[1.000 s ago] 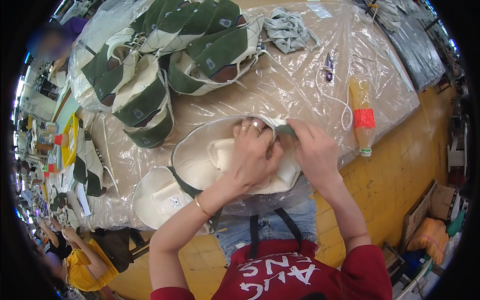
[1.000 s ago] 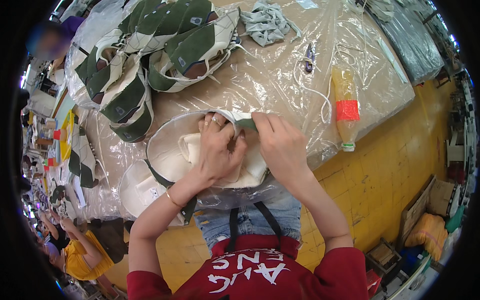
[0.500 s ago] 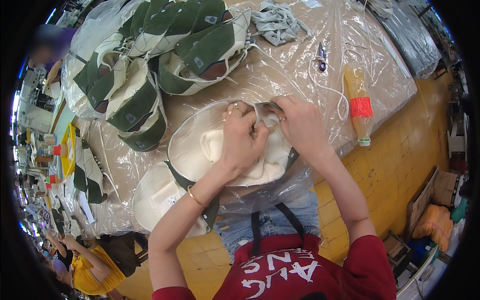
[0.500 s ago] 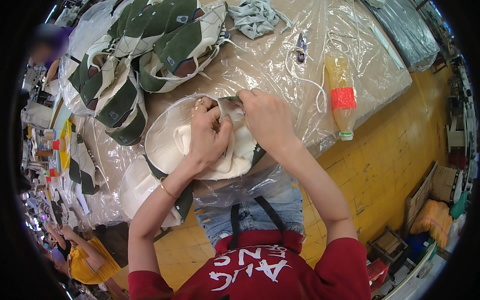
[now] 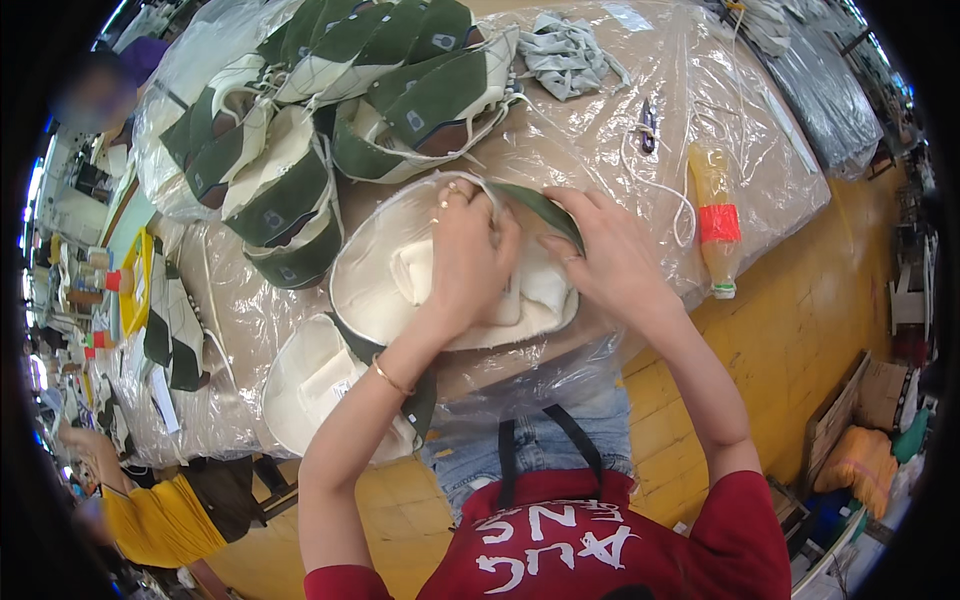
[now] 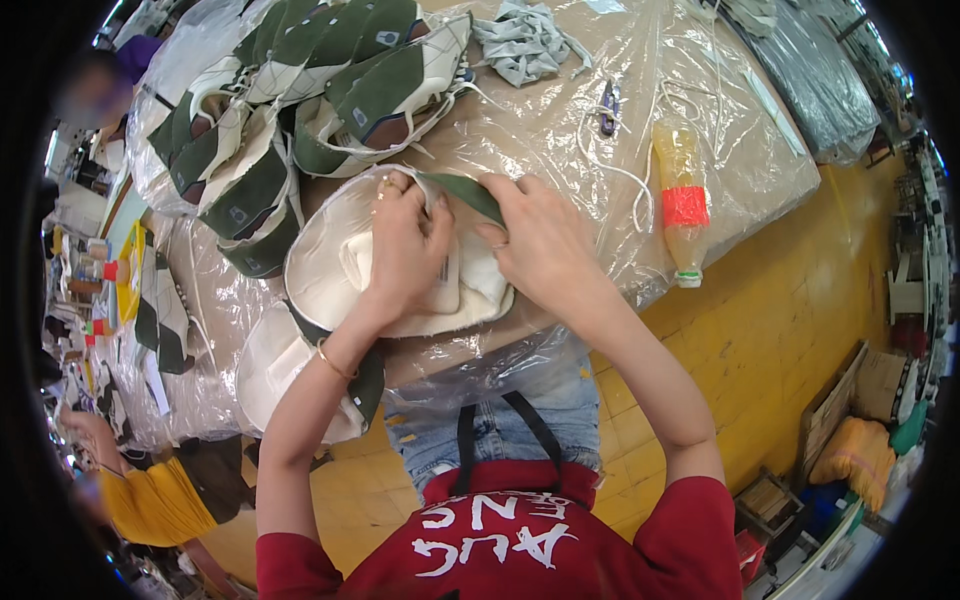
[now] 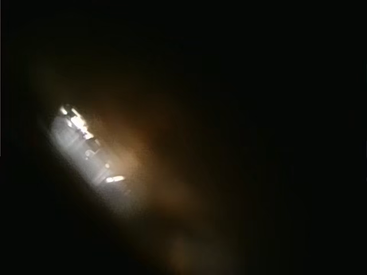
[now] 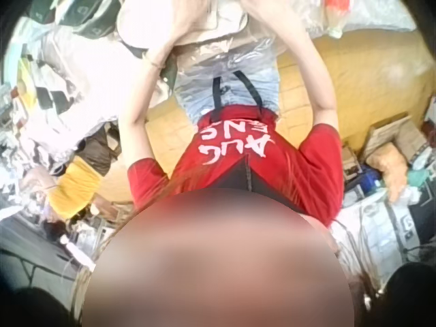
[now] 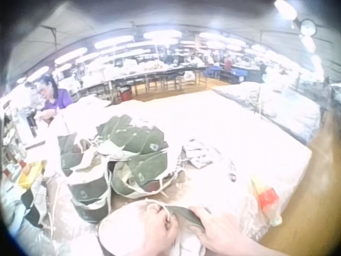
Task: The person applies glue from a bottle to the inner lining of a hat and presses the fabric to adhere it. They repeat this process on multiple hats, handling each one individually and placing finished units on the table.
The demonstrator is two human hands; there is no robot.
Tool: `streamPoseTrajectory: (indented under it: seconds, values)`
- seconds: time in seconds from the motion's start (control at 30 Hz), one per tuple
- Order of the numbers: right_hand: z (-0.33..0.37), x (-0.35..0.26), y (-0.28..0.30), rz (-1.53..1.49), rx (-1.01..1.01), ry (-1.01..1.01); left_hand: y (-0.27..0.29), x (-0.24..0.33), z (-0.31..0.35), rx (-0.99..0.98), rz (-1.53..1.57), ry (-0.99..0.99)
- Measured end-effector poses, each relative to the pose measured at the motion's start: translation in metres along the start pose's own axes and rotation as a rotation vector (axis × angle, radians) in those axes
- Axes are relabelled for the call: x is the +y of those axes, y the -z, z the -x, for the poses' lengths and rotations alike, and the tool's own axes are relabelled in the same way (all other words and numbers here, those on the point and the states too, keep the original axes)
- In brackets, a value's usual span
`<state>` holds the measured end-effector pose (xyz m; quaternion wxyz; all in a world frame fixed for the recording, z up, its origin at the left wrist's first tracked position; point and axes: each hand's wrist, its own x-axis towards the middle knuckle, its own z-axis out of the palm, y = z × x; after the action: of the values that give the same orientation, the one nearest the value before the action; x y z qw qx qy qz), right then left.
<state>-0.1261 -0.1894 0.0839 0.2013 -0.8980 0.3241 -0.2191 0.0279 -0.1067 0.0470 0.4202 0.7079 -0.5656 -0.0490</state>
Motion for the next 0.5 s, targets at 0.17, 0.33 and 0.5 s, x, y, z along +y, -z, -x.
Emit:
streamPoseTrajectory:
  seconds: [0.17, 0.33, 0.5]
  values:
    - [-0.015, 0.000, 0.008, -0.058, -0.134, -0.210, 0.002, -0.021, -0.009, -0.128, -0.005, 0.062]
    - [-0.051, -0.001, 0.005, 0.161, -0.175, -0.199, 0.007, -0.035, -0.017, -0.230, 0.067, 0.179]
    - [-0.065, -0.008, 0.007, 0.215, -0.226, -0.225, 0.008, -0.039, -0.019, -0.253, 0.096, 0.235]
